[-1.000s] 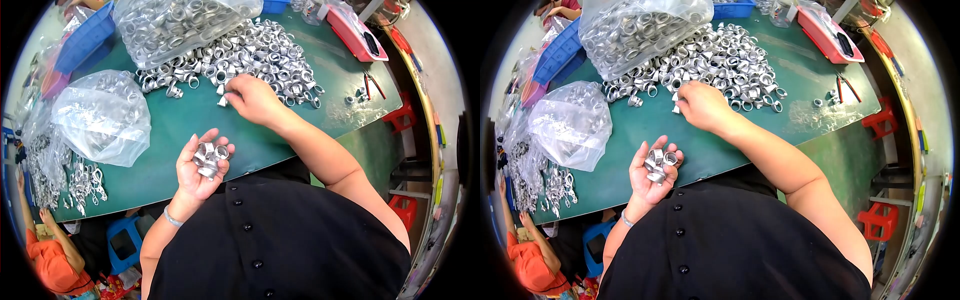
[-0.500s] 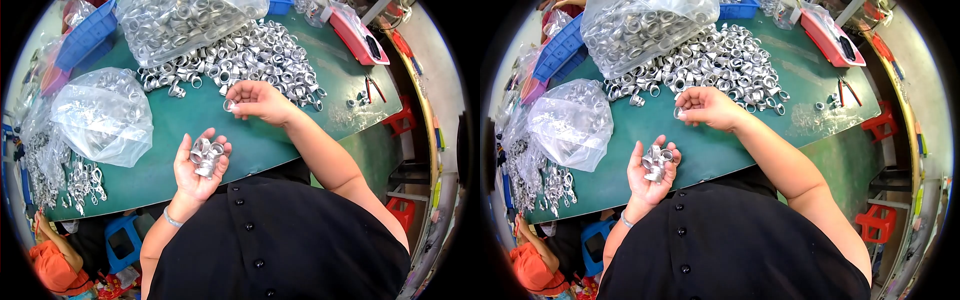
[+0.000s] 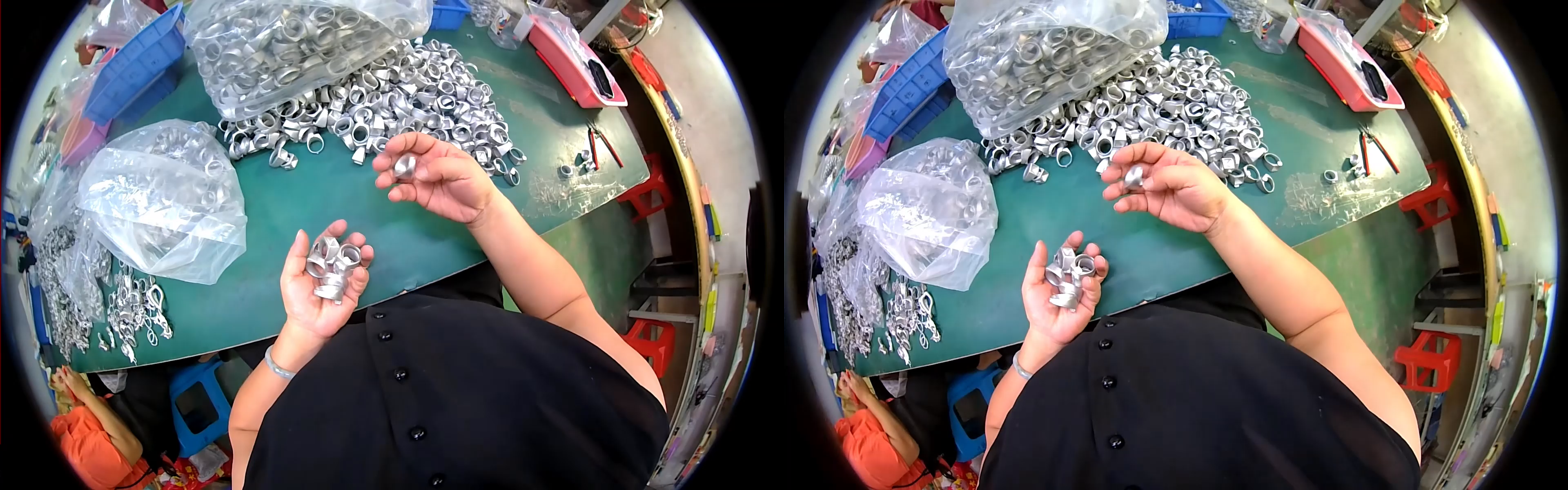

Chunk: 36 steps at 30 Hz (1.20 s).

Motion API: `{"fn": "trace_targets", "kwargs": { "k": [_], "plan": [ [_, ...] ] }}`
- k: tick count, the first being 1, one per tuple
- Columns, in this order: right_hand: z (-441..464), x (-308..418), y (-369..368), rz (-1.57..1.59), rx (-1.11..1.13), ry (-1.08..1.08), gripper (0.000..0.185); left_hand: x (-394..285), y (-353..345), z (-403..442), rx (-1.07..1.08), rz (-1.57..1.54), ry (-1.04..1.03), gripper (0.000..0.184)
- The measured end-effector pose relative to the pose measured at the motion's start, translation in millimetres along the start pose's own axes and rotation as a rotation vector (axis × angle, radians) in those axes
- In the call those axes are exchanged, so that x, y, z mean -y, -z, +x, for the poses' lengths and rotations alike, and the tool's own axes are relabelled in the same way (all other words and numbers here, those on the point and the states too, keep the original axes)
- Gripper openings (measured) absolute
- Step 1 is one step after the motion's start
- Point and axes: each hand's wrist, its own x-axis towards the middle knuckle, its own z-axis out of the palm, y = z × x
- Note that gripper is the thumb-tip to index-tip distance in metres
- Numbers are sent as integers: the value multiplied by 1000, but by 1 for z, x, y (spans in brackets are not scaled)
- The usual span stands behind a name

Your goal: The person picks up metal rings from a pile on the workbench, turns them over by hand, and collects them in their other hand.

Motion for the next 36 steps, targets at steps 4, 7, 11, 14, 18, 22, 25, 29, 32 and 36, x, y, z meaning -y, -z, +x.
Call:
{"fn": "trace_targets", "kwargs": {
  "k": [4,7,11,14,18,22,25,29,32,36],
  "plan": [
    [10,3,-3,-351,-256,-11,32,-1,2,0,23,2,7,43],
    [29,-2,-8,-1501,-242,226,21,-1,3,1,31,14,13,43],
    [48,-11,-12,-2289,-100,340,20,-2,6,2,44,45,11,43],
    [53,-12,-5,-2305,-45,313,19,-3,8,1,53,64,8,43],
    [49,-6,1,-1832,-57,265,20,-3,8,1,66,77,16,43],
    [33,10,-6,-997,-131,-17,19,-3,8,3,63,93,22,43],
    [21,12,-5,-582,-109,-71,20,-2,7,4,50,95,17,43],
    [7,8,0,-233,-47,-38,25,2,3,3,14,95,-7,42],
    [1,6,6,-102,5,-11,27,2,3,2,11,97,-9,42],
    [-1,12,5,1,-63,33,32,2,3,1,17,97,-10,42]
  ]
}}
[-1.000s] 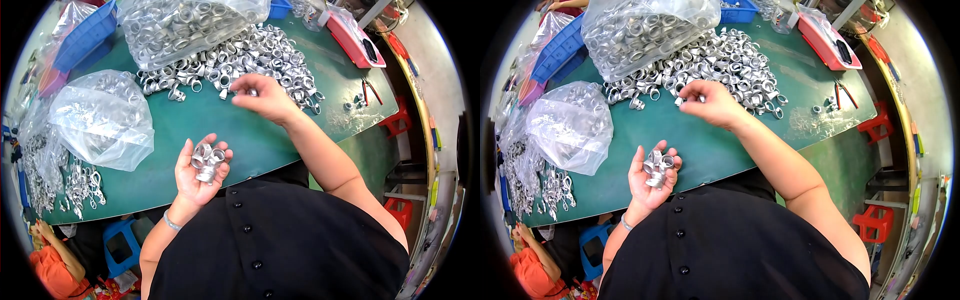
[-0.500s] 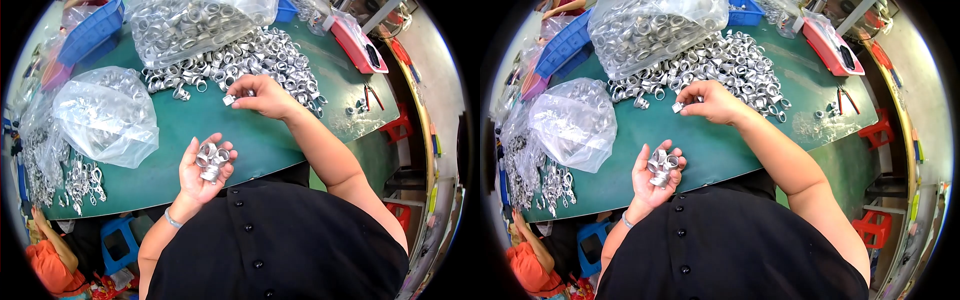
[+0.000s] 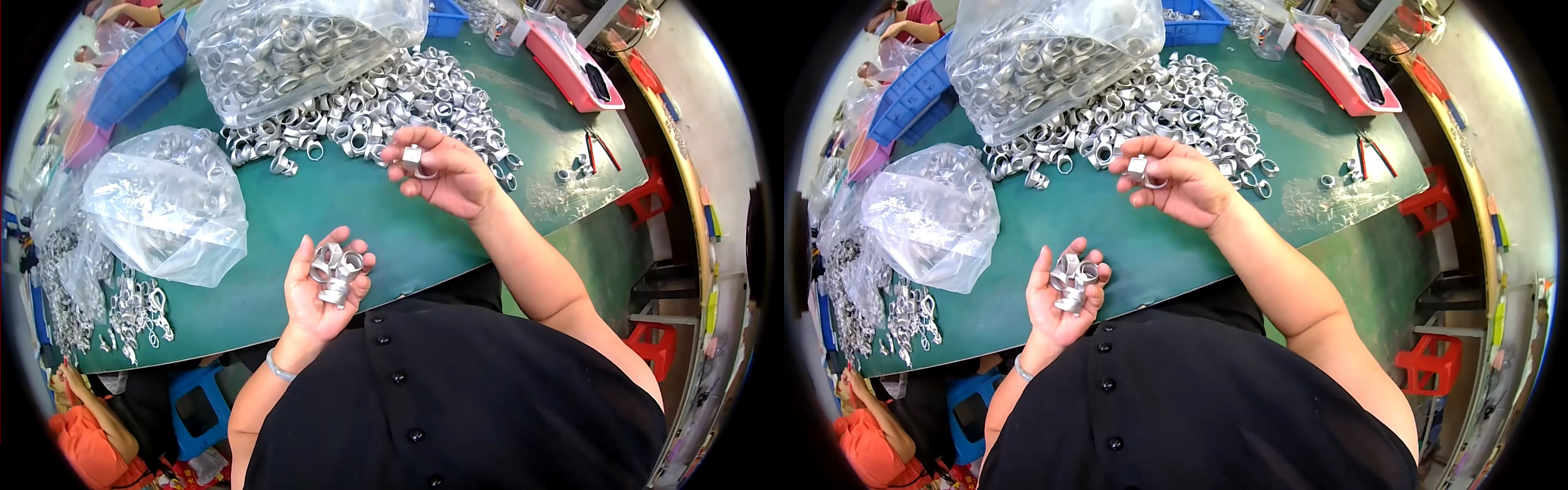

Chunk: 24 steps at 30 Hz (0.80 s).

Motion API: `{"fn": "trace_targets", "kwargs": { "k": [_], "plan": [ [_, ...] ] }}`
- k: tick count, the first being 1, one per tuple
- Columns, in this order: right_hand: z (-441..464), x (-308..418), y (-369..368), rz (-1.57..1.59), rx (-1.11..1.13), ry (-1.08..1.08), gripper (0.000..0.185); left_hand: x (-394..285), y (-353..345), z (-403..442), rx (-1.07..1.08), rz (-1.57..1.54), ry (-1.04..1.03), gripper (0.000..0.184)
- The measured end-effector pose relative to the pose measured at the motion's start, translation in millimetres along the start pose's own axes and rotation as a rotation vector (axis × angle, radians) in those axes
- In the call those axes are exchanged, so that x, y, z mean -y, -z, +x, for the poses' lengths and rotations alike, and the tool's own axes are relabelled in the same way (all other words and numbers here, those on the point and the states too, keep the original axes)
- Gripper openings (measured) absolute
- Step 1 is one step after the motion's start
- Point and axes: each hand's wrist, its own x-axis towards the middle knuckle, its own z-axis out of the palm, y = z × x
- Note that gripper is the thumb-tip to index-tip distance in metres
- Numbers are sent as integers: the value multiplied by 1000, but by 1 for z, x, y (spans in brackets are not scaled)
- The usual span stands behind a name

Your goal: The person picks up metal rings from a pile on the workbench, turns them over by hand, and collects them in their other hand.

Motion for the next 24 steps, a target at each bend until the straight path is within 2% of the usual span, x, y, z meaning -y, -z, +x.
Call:
{"fn": "trace_targets", "kwargs": {
  "k": [1,3,6,9,10,11,13,15,16,17,19,21,22,24],
  "plan": [
    [1,4,1,33,-5,12,35,0,0,0,3,-2,-1,42],
    [3,10,-2,18,-99,21,29,1,1,1,10,-7,-2,42],
    [10,9,-4,-176,-255,-25,21,0,3,1,48,-21,14,44],
    [10,-9,-34,-452,-271,-81,19,4,-10,1,-16,52,-19,46],
    [11,-21,-41,-468,-192,-49,18,5,-13,2,-17,39,-26,47],
    [9,-26,-54,-515,-110,-131,18,7,-16,3,-18,27,-32,48],
    [6,-47,-62,-716,144,15,20,6,-17,4,-32,-1,-51,49],
    [15,-46,-61,-1075,205,305,21,5,-13,4,-60,-33,-79,48],
    [20,-43,-58,-1252,234,454,22,1,-2,2,1,-71,-28,45],
    [27,-39,-51,-1300,79,377,23,1,-1,3,31,-73,-12,44],
    [47,-31,-26,-1965,-161,641,26,1,-1,3,95,-78,20,41],
    [59,-23,-18,-2278,-327,490,30,2,-2,4,67,-49,6,40],
    [63,-21,-15,-2327,-340,405,33,1,0,4,64,-45,8,40],
    [66,-20,-12,-2339,-317,390,33,0,1,3,53,-29,2,39]
  ]
}}
